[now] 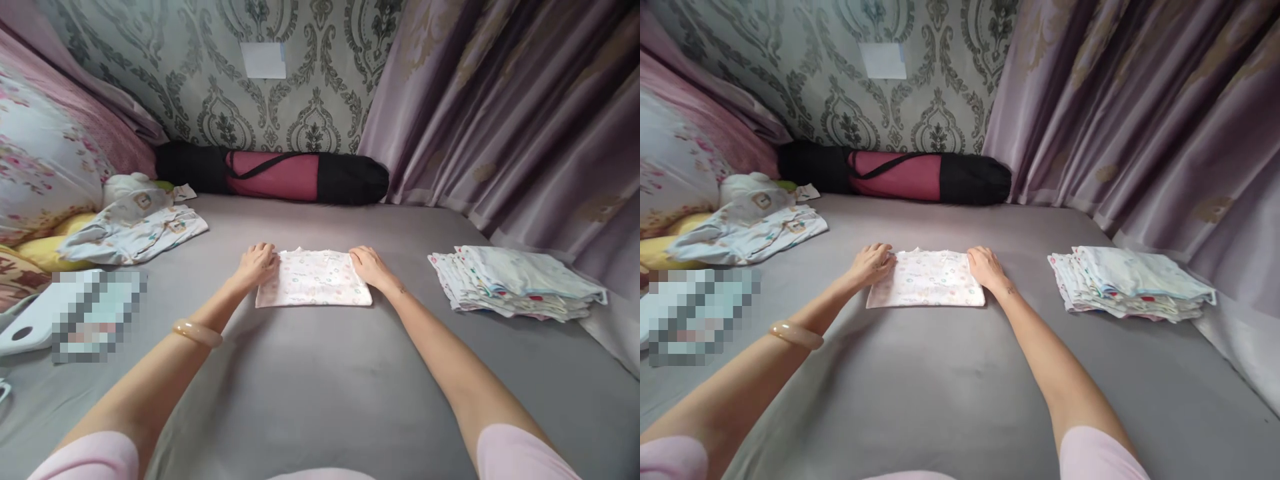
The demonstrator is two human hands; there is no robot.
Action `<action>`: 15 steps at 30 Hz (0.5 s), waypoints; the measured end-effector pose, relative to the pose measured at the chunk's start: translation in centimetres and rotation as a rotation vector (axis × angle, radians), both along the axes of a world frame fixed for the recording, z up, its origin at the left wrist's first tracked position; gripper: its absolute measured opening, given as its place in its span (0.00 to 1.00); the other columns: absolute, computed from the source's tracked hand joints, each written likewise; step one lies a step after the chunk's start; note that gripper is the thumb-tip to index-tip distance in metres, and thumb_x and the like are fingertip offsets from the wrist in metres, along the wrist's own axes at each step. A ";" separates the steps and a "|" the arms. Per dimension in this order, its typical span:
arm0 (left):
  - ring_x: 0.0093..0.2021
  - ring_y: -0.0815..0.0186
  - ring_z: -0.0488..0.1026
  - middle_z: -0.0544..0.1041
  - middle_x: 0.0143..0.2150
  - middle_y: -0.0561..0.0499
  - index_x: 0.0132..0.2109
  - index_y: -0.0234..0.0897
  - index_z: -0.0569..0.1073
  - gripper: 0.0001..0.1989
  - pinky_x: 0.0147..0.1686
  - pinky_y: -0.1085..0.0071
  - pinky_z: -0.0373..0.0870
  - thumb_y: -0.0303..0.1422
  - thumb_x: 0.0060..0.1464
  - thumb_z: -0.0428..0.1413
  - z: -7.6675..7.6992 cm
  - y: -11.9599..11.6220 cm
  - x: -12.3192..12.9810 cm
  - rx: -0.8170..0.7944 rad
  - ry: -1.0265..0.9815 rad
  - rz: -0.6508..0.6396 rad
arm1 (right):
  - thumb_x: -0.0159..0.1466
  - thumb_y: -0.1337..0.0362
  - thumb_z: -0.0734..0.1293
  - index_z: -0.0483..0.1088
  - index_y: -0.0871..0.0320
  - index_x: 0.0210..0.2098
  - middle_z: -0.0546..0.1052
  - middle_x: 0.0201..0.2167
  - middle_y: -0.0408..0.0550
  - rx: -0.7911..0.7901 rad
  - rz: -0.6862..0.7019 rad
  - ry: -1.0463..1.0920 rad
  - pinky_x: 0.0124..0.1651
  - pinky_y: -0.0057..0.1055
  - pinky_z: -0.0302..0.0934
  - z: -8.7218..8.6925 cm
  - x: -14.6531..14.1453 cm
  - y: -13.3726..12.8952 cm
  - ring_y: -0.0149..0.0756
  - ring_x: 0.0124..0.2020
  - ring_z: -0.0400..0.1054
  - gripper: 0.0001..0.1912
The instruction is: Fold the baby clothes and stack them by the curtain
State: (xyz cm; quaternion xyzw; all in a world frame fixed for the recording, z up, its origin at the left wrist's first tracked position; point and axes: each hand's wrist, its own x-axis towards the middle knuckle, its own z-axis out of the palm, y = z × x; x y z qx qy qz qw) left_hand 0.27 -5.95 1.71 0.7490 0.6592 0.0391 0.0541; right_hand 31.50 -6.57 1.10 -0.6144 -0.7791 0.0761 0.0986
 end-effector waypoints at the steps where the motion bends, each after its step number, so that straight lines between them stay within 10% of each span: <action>1: 0.58 0.49 0.68 0.71 0.59 0.39 0.57 0.36 0.71 0.22 0.53 0.59 0.66 0.39 0.62 0.44 0.0 0.9 -0.2 -0.027 -0.007 -0.021 | 0.72 0.64 0.52 0.72 0.58 0.53 0.75 0.53 0.54 -0.010 -0.001 0.003 0.59 0.35 0.56 0.0 0.2 0.5 0.42 0.54 0.66 0.21; 15: 0.43 0.54 0.75 0.80 0.40 0.47 0.41 0.37 0.74 0.26 0.38 0.67 0.70 0.50 0.38 0.58 1.6 4.5 -1.8 -0.441 -0.448 -0.091 | 0.60 0.64 0.66 0.74 0.56 0.46 0.73 0.52 0.53 -0.261 -0.027 0.100 0.52 0.31 0.61 3.5 0.5 1.8 0.43 0.53 0.67 0.14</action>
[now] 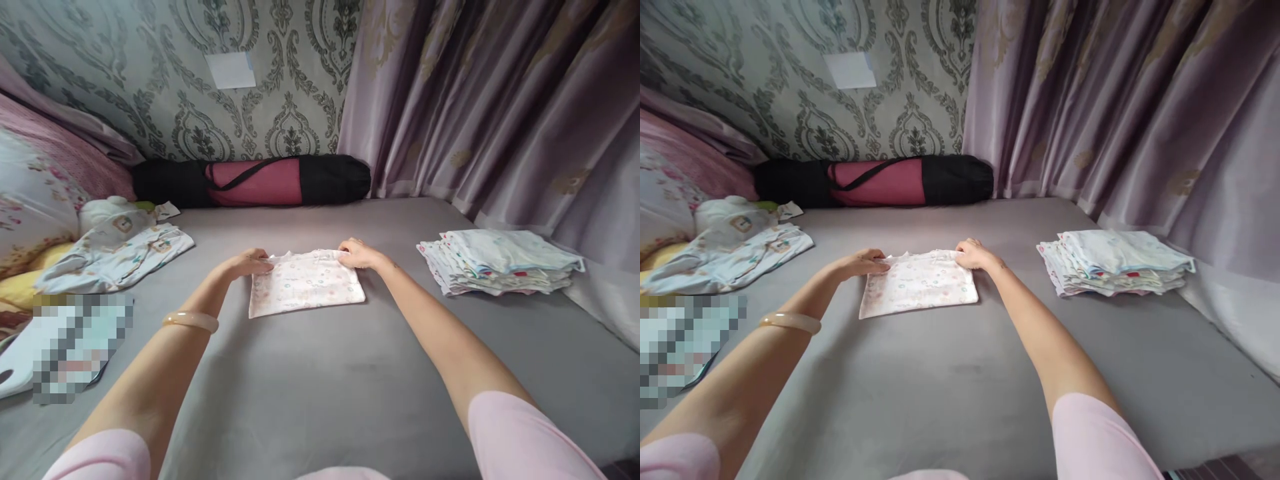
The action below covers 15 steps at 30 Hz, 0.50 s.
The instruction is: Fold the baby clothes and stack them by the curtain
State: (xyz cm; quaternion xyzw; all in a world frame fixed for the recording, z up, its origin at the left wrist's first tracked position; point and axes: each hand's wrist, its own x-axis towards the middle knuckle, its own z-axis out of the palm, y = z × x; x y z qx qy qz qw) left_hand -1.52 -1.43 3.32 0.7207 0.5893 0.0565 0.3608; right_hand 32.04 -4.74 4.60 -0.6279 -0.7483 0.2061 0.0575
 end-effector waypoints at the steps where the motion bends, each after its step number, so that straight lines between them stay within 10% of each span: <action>1: 0.42 0.54 0.75 0.80 0.39 0.48 0.41 0.37 0.74 0.26 0.38 0.67 0.69 0.51 0.38 0.59 0.3 -0.1 -0.1 0.016 -0.011 -0.009 | 0.58 0.64 0.67 0.74 0.56 0.43 0.74 0.49 0.52 0.002 -0.002 0.045 0.49 0.30 0.62 0.3 0.1 -0.2 0.42 0.49 0.68 0.13; 8: 0.40 0.58 0.75 0.79 0.36 0.50 0.42 0.38 0.74 0.28 0.38 0.67 0.69 0.51 0.35 0.65 5.0 -2.0 -0.8 0.024 -0.320 -0.032 | 0.53 0.62 0.71 0.73 0.60 0.35 0.77 0.30 0.43 -0.053 0.012 0.507 0.36 0.27 0.60 3.3 1.9 -1.3 0.33 0.33 0.69 0.11; 15: 0.43 0.59 0.74 0.78 0.43 0.48 0.50 0.37 0.74 0.28 0.42 0.66 0.70 0.51 0.46 0.60 9.7 -4.4 -1.2 0.405 -0.431 0.042 | 0.55 0.56 0.71 0.73 0.59 0.37 0.77 0.33 0.44 0.293 0.069 0.671 0.40 0.30 0.61 7.6 2.5 -3.0 0.34 0.34 0.69 0.15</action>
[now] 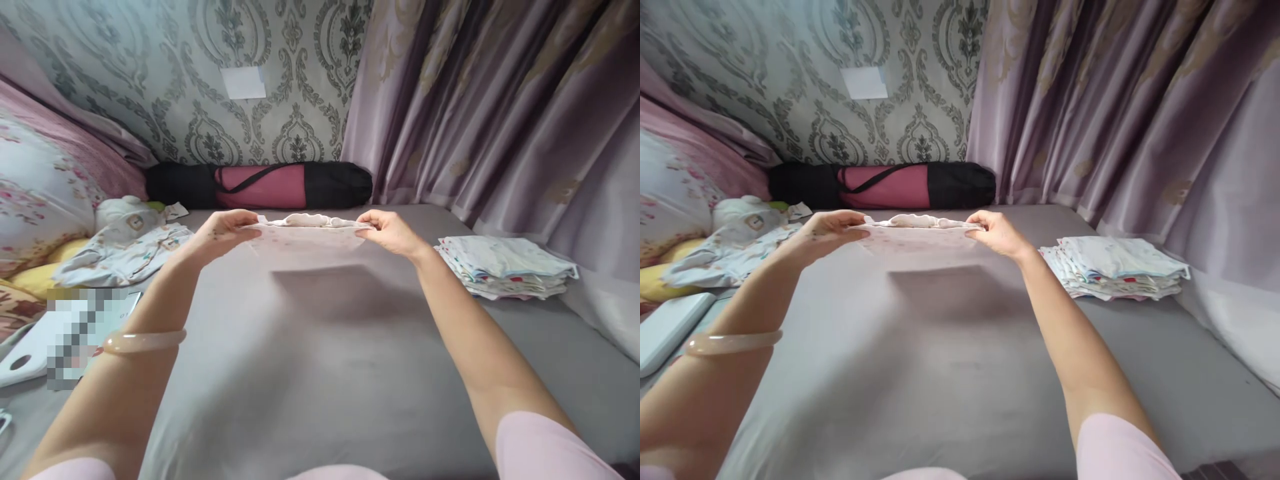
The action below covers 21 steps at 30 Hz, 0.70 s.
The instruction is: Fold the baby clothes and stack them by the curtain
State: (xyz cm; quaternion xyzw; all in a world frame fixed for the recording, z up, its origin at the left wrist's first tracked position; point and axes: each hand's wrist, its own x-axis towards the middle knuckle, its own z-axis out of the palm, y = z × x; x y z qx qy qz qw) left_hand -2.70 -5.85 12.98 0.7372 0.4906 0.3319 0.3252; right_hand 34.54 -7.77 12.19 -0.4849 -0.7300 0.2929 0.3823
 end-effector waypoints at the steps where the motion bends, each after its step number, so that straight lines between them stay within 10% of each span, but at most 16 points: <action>1: 0.42 0.60 0.73 0.78 0.43 0.48 0.50 0.37 0.74 0.27 0.42 0.67 0.69 0.51 0.48 0.59 -0.2 -0.4 -0.1 0.048 0.065 0.024 | 0.56 0.58 0.69 0.73 0.59 0.38 0.77 0.33 0.44 0.038 -0.008 -0.038 0.41 0.30 0.61 -0.1 0.0 -0.6 0.35 0.34 0.69 0.13; 11: 0.46 0.59 0.70 0.76 0.45 0.44 0.48 0.39 0.77 0.18 0.49 0.65 0.67 0.29 0.58 0.44 -8.8 -7.7 -0.4 0.173 0.515 -0.309 | 0.57 0.77 0.58 0.73 0.55 0.42 0.76 0.42 0.48 -0.022 0.310 -0.513 0.49 0.33 0.61 -8.3 0.6 -7.1 0.39 0.46 0.69 0.20; 21: 0.47 0.58 0.69 0.76 0.45 0.48 0.49 0.43 0.76 0.19 0.50 0.63 0.64 0.27 0.53 0.48 -9.6 -9.6 -1.1 0.147 0.625 -0.325 | 0.56 0.78 0.57 0.75 0.54 0.39 0.78 0.43 0.47 -0.052 0.285 -0.671 0.49 0.33 0.61 -6.8 -0.1 -9.0 0.39 0.46 0.70 0.20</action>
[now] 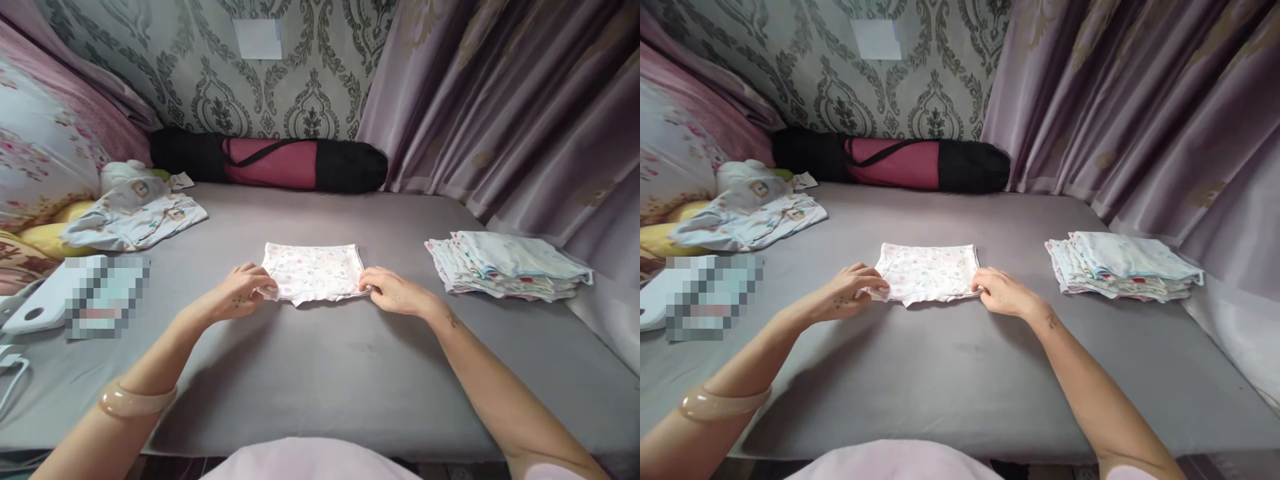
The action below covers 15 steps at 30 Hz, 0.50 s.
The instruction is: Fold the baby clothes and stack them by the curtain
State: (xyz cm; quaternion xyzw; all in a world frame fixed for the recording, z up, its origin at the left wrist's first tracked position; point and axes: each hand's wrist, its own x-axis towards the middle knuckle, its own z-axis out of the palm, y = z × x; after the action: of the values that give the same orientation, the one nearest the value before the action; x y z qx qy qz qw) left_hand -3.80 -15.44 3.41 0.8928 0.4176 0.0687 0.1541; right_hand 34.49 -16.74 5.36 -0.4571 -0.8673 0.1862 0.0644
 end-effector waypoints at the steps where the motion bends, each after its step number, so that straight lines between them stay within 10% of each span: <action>1: 0.47 0.58 0.70 0.77 0.44 0.48 0.48 0.43 0.76 0.18 0.50 0.63 0.65 0.28 0.54 0.48 0.3 0.1 0.3 0.003 -0.011 0.017 | 0.57 0.77 0.57 0.75 0.54 0.37 0.78 0.41 0.47 0.020 -0.032 -0.019 0.49 0.34 0.61 0.2 -0.5 0.1 0.39 0.44 0.70 0.19; 8: 0.63 0.54 0.66 0.72 0.61 0.40 0.61 0.34 0.68 0.23 0.61 0.55 0.62 0.32 0.65 0.39 -1.3 2.7 6.1 0.213 -0.142 0.185 | 0.69 0.67 0.51 0.62 0.66 0.64 0.62 0.68 0.57 0.189 -0.174 0.002 0.71 0.42 0.41 -0.7 -8.1 2.7 0.44 0.70 0.50 0.26; 15: 0.71 0.52 0.53 0.61 0.69 0.38 0.67 0.31 0.60 0.26 0.68 0.51 0.49 0.35 0.67 0.38 -4.9 4.2 10.1 0.218 0.060 0.245 | 0.70 0.63 0.49 0.51 0.71 0.70 0.50 0.72 0.59 0.146 -0.185 -0.090 0.73 0.44 0.30 -4.3 -12.6 5.0 0.44 0.73 0.38 0.31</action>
State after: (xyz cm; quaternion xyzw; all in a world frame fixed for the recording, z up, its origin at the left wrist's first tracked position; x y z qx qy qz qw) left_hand 6.31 -11.26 -1.49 0.8483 0.5178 0.1054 0.0343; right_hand 21.88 -11.74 1.08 -0.5370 -0.8348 0.0952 0.0755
